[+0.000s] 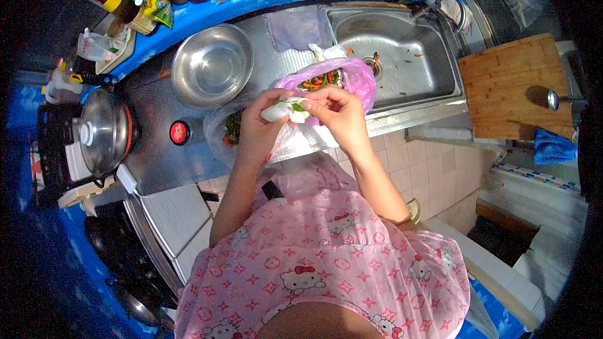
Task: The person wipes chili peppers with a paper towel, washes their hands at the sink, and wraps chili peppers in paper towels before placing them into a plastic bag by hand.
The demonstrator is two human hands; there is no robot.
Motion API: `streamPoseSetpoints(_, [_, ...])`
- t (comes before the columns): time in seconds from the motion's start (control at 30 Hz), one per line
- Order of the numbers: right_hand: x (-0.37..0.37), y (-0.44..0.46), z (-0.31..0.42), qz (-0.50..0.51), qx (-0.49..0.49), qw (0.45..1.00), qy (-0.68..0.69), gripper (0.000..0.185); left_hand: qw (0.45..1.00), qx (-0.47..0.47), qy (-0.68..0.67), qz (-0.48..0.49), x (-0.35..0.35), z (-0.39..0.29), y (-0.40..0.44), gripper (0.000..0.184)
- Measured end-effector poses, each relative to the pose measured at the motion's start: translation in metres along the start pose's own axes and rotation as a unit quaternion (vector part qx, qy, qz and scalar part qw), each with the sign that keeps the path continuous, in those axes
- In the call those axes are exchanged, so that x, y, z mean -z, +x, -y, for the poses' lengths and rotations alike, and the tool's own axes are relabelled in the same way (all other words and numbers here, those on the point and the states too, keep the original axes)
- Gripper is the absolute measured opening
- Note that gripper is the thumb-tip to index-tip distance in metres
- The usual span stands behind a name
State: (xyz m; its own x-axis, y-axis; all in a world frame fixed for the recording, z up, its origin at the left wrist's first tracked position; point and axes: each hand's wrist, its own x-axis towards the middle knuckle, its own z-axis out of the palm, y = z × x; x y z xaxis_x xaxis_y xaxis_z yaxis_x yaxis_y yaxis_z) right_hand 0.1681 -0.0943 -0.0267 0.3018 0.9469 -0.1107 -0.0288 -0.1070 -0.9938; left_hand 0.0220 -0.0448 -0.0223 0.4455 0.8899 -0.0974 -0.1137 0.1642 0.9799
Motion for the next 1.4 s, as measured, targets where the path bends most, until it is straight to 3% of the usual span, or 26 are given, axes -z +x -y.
streamPoseSetpoints(0.07, [-0.001, -0.002, 0.000, -0.052, 0.094, 0.977, -0.186, 0.007, 0.999, -0.009, 0.035, -0.010, 0.000, 0.000, -0.001, 0.029])
streamPoseSetpoints(0.27, [0.003, 0.001, 0.012, -0.007, 0.214, 0.947, -0.241, 0.006, 0.998, 0.009, 0.070, -0.003, 0.012, 0.006, 0.003, 0.030])
streamPoseSetpoints(0.37, [0.015, 0.003, 0.018, -0.004, 0.114, 0.884, -0.453, 0.011, 0.991, 0.014, 0.133, 0.008, 0.018, 0.004, 0.005, 0.032])
streamPoseSetpoints(0.47, [0.016, 0.004, 0.035, 0.003, 0.198, 0.915, -0.350, 0.019, 0.988, 0.053, 0.128, 0.075, 0.018, -0.008, 0.007, 0.032])
streamPoseSetpoints(0.5, [0.011, 0.003, 0.042, 0.049, 0.188, 0.943, -0.272, 0.024, 0.984, 0.079, 0.125, 0.095, 0.023, -0.005, 0.008, 0.034])
streamPoseSetpoints(0.57, [0.006, 0.007, 0.041, 0.142, 0.172, 0.946, -0.236, 0.026, 0.975, 0.129, 0.121, 0.137, 0.032, 0.005, 0.012, 0.037])
streamPoseSetpoints(0.63, [0.006, 0.011, 0.037, 0.189, 0.159, 0.942, -0.226, 0.024, 0.990, 0.085, 0.037, 0.108, 0.025, -0.002, 0.012, 0.040])
streamPoseSetpoints(0.73, [0.005, 0.012, 0.034, 0.190, 0.087, 0.964, -0.165, 0.018, 0.993, 0.086, -0.005, 0.085, 0.028, -0.001, 0.014, 0.040])
streamPoseSetpoints(0.83, [0.000, 0.010, 0.042, 0.172, 0.151, 0.957, -0.176, 0.014, 0.989, 0.125, -0.015, 0.077, 0.028, -0.006, 0.014, 0.032])
streamPoseSetpoints(0.97, [0.003, 0.014, 0.027, 0.127, 0.102, 0.981, -0.105, 0.014, 0.990, 0.111, -0.043, 0.075, 0.031, 0.008, 0.013, 0.022])
streamPoseSetpoints(1.03, [0.006, 0.018, 0.024, 0.112, 0.070, 0.989, -0.068, 0.013, 0.984, 0.142, -0.047, 0.096, 0.031, 0.001, 0.009, 0.020])
streamPoseSetpoints(1.13, [0.001, 0.020, 0.023, 0.125, 0.049, 0.984, -0.119, 0.013, 0.977, 0.154, -0.007, 0.146, 0.035, 0.005, 0.012, 0.018])
streamPoseSetpoints(1.27, [-0.002, 0.020, 0.018, 0.075, 0.078, 0.986, -0.130, 0.012, 0.961, 0.168, 0.012, 0.220, 0.040, 0.011, 0.013, 0.017])
streamPoseSetpoints(1.37, [-0.003, 0.021, 0.014, 0.035, 0.095, 0.992, -0.078, 0.011, 0.943, 0.273, 0.015, 0.189, 0.038, 0.002, 0.010, 0.019])
streamPoseSetpoints(1.4, [-0.002, 0.022, 0.014, 0.022, 0.092, 0.994, -0.057, 0.011, 0.957, 0.229, 0.021, 0.176, 0.036, 0.001, 0.009, 0.020])
